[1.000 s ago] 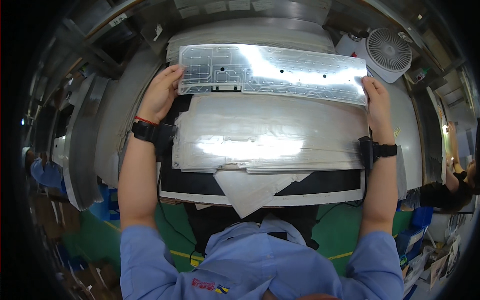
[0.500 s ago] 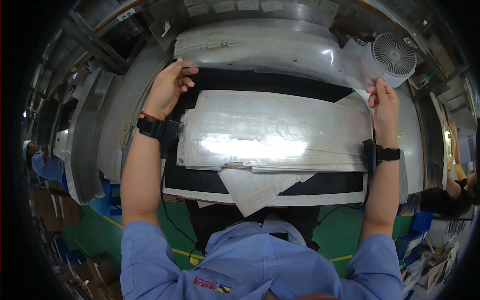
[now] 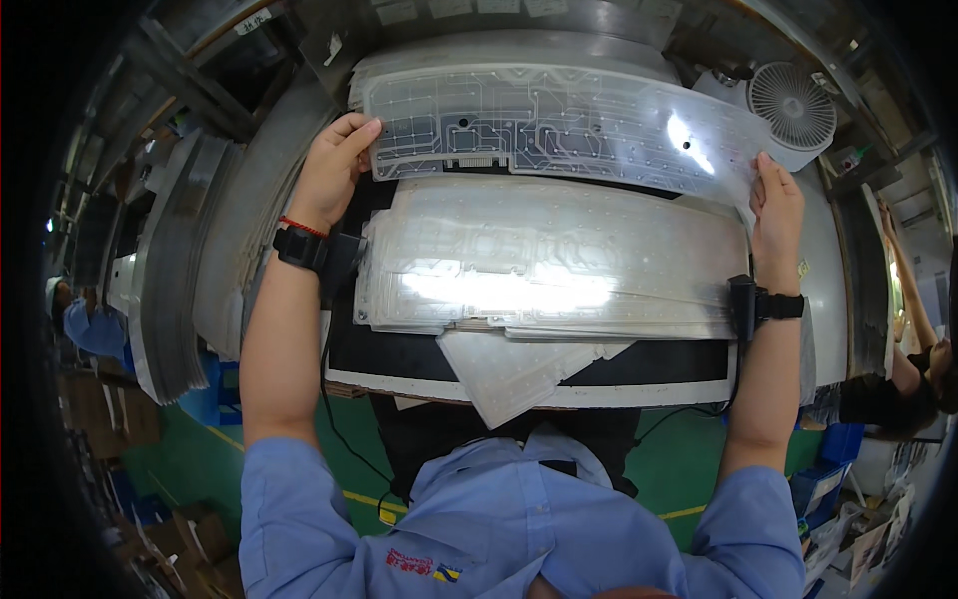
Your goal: Inspecting and sorting stacks of flexible plastic electronic components on a workstation.
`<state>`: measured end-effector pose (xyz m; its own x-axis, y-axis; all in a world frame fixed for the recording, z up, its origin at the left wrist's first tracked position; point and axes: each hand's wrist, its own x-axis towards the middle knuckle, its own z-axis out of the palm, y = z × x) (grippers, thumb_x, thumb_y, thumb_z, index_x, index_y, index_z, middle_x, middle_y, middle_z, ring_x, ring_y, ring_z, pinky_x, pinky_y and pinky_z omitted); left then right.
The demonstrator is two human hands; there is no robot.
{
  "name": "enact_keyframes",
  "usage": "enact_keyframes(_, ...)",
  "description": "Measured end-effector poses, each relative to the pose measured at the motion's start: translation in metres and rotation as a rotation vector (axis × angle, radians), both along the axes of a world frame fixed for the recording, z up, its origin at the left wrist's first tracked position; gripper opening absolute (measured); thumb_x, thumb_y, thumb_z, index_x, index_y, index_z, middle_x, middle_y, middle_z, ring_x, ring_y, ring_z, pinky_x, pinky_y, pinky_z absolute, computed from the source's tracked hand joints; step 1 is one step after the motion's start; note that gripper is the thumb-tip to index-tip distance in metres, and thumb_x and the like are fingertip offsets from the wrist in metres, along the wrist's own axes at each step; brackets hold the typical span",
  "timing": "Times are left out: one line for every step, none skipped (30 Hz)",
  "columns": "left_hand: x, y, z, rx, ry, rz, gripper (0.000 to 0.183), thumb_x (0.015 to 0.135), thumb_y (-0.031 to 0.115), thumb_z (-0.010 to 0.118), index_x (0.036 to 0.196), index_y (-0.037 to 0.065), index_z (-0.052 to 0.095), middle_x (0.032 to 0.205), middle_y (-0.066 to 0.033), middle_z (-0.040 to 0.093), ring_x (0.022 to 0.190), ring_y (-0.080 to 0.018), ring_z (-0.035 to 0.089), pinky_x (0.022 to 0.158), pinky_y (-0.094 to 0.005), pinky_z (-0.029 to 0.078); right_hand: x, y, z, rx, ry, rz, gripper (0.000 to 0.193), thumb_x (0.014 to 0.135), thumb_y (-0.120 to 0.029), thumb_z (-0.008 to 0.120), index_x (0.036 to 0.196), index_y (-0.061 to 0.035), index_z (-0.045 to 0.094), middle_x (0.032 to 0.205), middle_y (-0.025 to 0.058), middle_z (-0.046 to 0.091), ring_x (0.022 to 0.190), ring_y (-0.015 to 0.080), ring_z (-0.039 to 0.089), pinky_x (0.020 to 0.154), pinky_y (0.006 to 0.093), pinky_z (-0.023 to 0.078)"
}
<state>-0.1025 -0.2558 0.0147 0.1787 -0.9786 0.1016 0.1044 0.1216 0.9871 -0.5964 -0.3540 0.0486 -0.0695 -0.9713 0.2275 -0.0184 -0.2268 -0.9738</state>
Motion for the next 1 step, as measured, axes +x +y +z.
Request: enact_keyframes(0.0007,0.001,0.0,0.001,-0.001,0.002,0.01,0.093,0.019,0.061,0.094,0.009,0.063,0.074,0.0054,0.057,0.066,-0.0033,0.048,0.061,-0.0197,0.037,0.0002,0.0,-0.0002,0.003,0.025,-0.015,0.021,0.095,-0.021,0.06,0.087,-0.003,0.065,0.06,-0.0094,0.043,0.052,0.0002,0.034,0.047,0.0196,0.022)
